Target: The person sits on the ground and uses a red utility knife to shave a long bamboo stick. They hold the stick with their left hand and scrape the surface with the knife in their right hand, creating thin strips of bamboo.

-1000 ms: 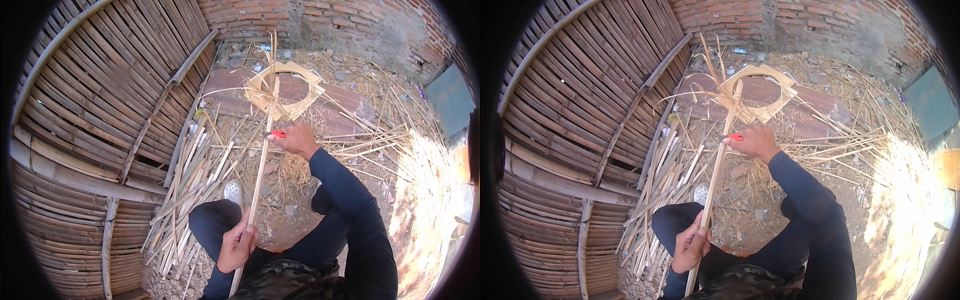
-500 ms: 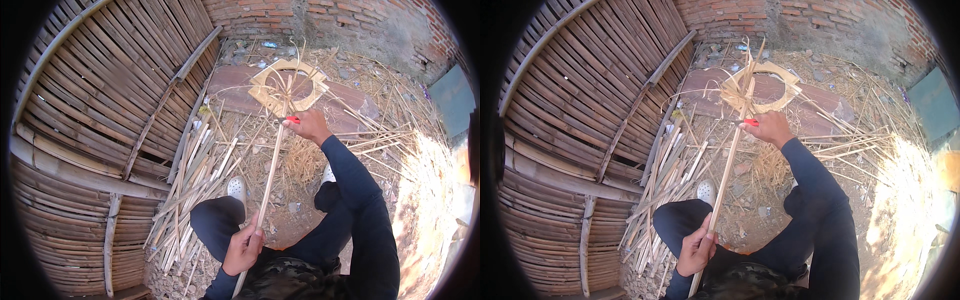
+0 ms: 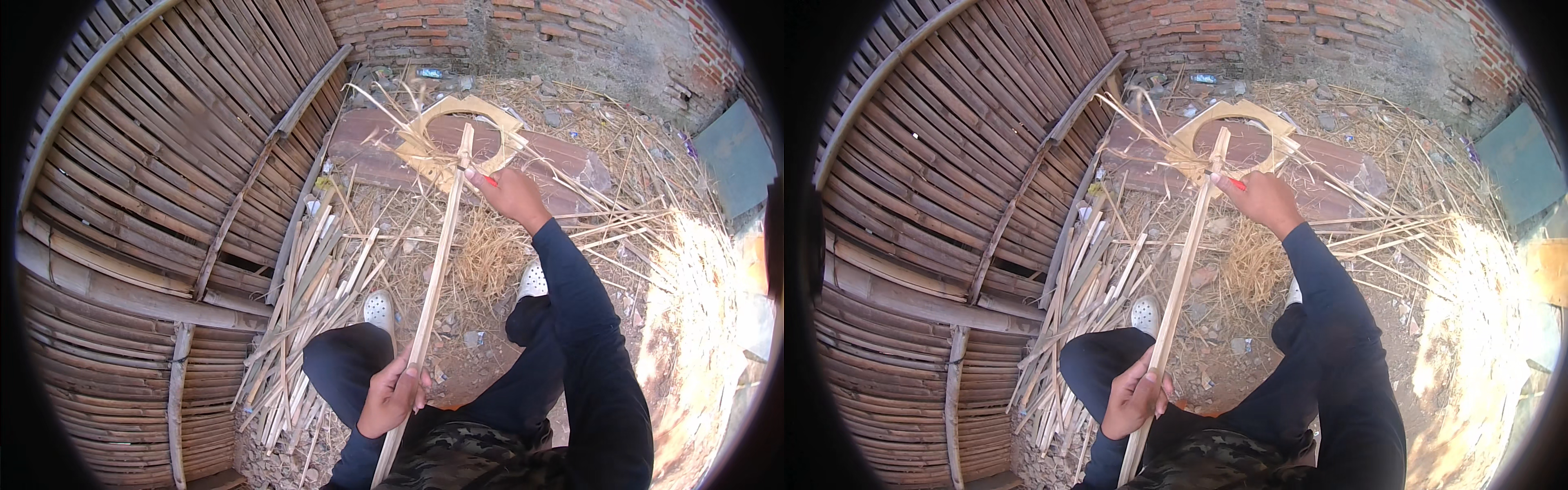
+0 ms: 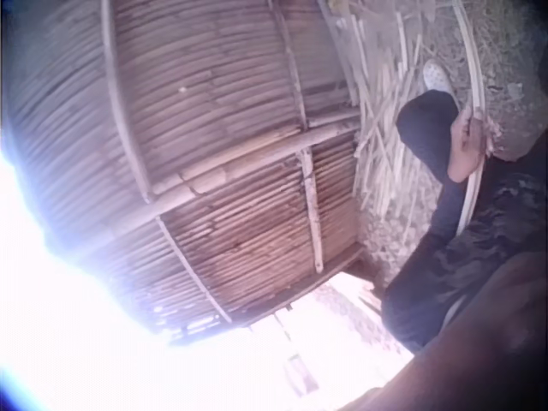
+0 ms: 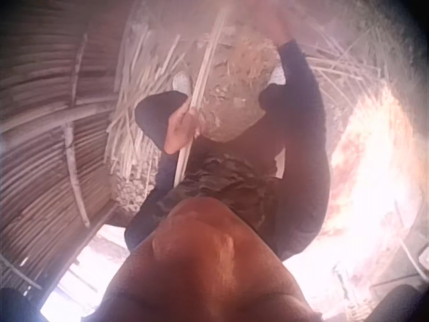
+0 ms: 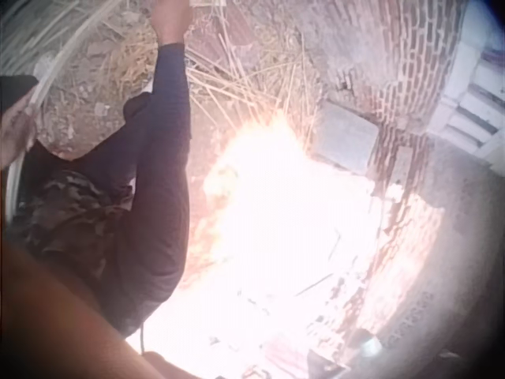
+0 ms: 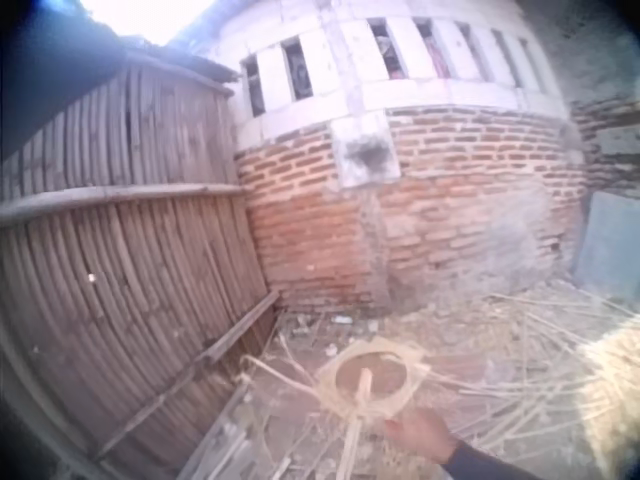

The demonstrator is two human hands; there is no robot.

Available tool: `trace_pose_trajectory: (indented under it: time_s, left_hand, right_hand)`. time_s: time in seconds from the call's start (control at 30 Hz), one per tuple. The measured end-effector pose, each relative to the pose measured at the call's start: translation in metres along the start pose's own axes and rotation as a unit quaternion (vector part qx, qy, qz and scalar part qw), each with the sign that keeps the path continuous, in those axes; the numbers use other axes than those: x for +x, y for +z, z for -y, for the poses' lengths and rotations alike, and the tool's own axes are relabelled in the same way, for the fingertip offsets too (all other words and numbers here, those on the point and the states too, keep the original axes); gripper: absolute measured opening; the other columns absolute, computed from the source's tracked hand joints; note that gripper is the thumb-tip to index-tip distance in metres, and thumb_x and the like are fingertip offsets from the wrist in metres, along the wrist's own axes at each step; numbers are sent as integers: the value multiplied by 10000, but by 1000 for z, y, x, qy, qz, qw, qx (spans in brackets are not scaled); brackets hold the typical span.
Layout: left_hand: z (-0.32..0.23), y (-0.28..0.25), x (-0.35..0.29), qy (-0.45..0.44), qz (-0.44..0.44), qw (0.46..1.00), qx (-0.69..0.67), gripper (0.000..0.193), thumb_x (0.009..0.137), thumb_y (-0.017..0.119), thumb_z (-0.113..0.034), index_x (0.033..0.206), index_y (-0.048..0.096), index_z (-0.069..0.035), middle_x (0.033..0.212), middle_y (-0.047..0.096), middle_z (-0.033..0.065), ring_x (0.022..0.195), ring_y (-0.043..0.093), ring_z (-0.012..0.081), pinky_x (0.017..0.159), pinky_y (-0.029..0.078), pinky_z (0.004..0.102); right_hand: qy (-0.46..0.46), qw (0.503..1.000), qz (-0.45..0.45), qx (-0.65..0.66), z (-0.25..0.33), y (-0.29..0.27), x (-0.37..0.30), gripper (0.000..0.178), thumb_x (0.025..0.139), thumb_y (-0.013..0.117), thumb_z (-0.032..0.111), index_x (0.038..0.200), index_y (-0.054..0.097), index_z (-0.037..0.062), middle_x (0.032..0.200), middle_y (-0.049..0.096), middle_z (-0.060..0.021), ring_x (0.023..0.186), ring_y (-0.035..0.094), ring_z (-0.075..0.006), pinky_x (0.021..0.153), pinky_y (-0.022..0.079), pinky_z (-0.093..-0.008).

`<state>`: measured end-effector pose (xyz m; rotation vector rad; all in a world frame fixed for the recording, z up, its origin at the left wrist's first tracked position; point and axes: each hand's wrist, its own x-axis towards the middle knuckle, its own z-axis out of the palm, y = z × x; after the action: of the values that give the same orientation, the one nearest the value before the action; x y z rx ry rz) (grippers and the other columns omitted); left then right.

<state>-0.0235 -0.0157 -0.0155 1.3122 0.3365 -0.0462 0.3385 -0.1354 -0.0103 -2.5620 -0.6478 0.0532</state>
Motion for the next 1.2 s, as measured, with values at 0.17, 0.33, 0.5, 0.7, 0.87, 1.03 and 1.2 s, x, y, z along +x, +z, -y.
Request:
trace_pose_trajectory:
  time_s: [0.17,0.33,0.5,0.7,0.87,1.03,1.2]
  left_hand:
    - [-10,-15,13,-12,-4,997,-77,464,1040,341,-168,1475,301,-11,904,586,104,550,543,118,495,462,221]
    - [-19,-11,17,-5,5,992,-127,479,1038,363,-194,1473,296,-3,900,581,108,533,531,112,482,454,217]
    - [-26,-3,14,3,-6,994,-107,473,1043,357,-189,1477,298,-12,881,561,80,520,490,83,476,435,202]
    - [-30,-5,14,11,-22,998,-64,464,1046,357,-170,1484,300,-27,882,550,56,519,459,64,471,417,193]
    - [-30,-6,10,5,-30,997,-74,464,1045,357,-155,1492,297,-45,872,540,49,524,450,58,473,411,189]
    - [-31,-2,3,5,-20,999,-35,493,1041,376,-189,1499,269,-39,866,548,80,521,452,77,478,422,203]
    - [-30,6,-9,-14,-11,1000,-17,487,1045,371,-182,1500,273,-42,874,550,73,529,448,69,483,413,199]
  right_hand:
    - [-175,984,-12,-2,25,12,-58,696,836,520,702,609,646,56,504,545,-159,506,587,-361,498,442,-459]
    - [-275,961,25,5,46,37,-95,707,801,505,757,599,659,97,517,583,-105,442,578,-288,456,456,-401]
    - [-346,934,-87,-1,40,45,-76,666,750,580,748,568,632,109,495,566,-51,408,562,-233,427,438,-362]
    - [-352,927,-128,-2,38,52,-57,645,731,607,739,554,616,119,498,563,-34,426,569,-223,429,432,-360]
    - [-303,943,-137,-9,35,55,-38,630,757,584,713,557,576,116,511,552,-81,458,567,-290,447,429,-405]
    - [-249,960,-124,-35,21,54,-16,665,801,521,723,591,612,99,519,558,-115,496,585,-319,473,443,-421]
    - [-131,978,-161,-18,4,43,23,729,831,479,737,620,665,65,529,584,-146,562,624,-339,531,480,-449]
